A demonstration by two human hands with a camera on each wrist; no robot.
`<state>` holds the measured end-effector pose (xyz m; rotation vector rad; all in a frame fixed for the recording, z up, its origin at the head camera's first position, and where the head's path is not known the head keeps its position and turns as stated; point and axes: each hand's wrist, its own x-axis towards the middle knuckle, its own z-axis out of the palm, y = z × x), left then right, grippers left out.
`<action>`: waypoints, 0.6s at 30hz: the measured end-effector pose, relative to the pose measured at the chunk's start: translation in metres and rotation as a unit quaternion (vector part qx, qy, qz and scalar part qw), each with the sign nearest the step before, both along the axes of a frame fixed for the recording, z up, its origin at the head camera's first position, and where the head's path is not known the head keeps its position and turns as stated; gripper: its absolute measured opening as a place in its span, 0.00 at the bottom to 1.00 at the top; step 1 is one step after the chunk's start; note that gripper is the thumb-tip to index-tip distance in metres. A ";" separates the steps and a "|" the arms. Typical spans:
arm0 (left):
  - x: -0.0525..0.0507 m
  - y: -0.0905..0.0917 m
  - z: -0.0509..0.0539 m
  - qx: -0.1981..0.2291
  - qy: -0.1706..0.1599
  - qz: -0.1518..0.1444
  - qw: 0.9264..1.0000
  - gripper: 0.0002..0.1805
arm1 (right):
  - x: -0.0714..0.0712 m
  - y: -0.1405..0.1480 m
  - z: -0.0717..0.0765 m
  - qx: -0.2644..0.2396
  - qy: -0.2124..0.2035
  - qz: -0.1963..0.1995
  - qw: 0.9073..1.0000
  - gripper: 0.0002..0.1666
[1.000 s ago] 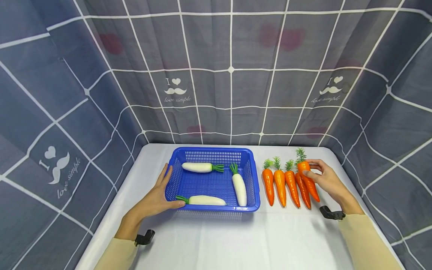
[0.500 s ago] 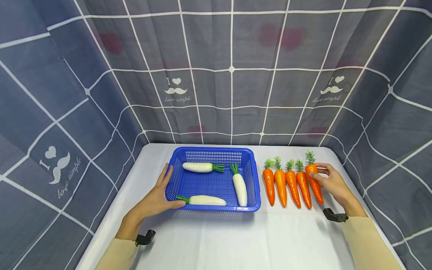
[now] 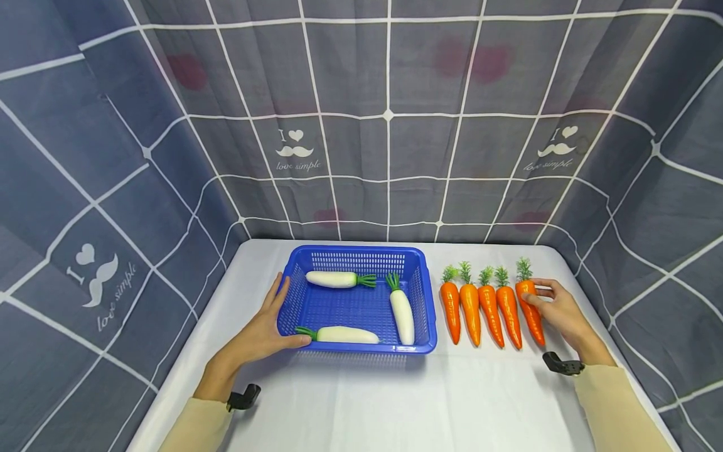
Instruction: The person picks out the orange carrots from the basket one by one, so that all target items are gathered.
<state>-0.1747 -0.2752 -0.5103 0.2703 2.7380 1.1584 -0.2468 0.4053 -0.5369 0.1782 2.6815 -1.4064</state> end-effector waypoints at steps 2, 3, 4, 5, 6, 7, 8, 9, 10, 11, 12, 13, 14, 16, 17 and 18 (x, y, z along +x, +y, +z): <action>0.000 0.000 0.000 -0.001 0.001 0.000 1.000 0.81 | 0.000 0.001 -0.001 0.002 -0.003 0.001 1.000 0.46; 0.000 0.000 0.000 -0.002 0.002 0.000 1.000 0.81 | -0.001 0.002 -0.002 0.003 -0.005 0.002 1.000 0.46; 0.000 0.000 0.000 -0.003 0.003 0.000 1.000 0.81 | -0.001 0.003 -0.003 0.006 -0.006 0.002 1.000 0.46; 0.000 0.000 -0.001 -0.004 0.004 0.000 1.000 0.81 | -0.001 0.003 -0.003 0.007 -0.007 0.002 1.000 0.46; 0.000 0.000 -0.001 -0.005 0.005 0.000 1.000 0.81 | -0.001 0.003 -0.003 0.009 -0.007 0.002 1.000 0.46; 0.000 0.000 -0.001 -0.005 0.005 0.000 1.000 0.81 | 0.000 0.003 -0.004 0.011 -0.007 0.002 1.000 0.46; 0.000 0.000 -0.001 -0.004 0.006 0.000 1.000 0.81 | 0.000 0.004 -0.004 0.013 -0.008 0.002 1.000 0.46; 0.000 0.000 -0.001 -0.003 0.006 0.000 1.000 0.81 | 0.000 0.004 -0.005 0.016 -0.007 0.002 1.000 0.46; 0.000 0.000 -0.001 -0.003 0.006 0.000 1.000 0.82 | 0.000 0.004 -0.005 0.017 -0.007 0.002 1.000 0.46; 0.000 -0.001 -0.001 -0.002 0.006 0.000 1.000 0.82 | 0.000 0.004 -0.006 0.017 -0.007 0.003 1.000 0.45; 0.000 -0.001 -0.001 -0.002 0.007 0.000 1.000 0.82 | 0.000 0.004 -0.007 0.020 -0.007 0.003 1.000 0.46; 0.000 -0.001 -0.001 -0.002 0.007 -0.001 1.000 0.82 | 0.000 0.004 -0.007 0.022 -0.007 0.004 1.000 0.46; 0.000 -0.001 -0.001 -0.002 0.008 -0.001 1.000 0.82 | 0.000 0.004 -0.008 0.024 -0.008 0.004 1.000 0.46; 0.000 -0.001 -0.001 -0.002 0.009 -0.001 1.000 0.82 | 0.000 0.005 -0.009 0.027 -0.009 0.005 1.000 0.46; 0.000 -0.001 -0.001 -0.002 0.009 -0.001 1.000 0.82 | 0.000 0.005 -0.009 0.030 -0.011 0.006 0.999 0.46; 0.000 -0.001 -0.001 -0.002 0.009 -0.001 1.000 0.82 | -0.001 0.006 -0.010 0.034 -0.012 0.006 0.999 0.46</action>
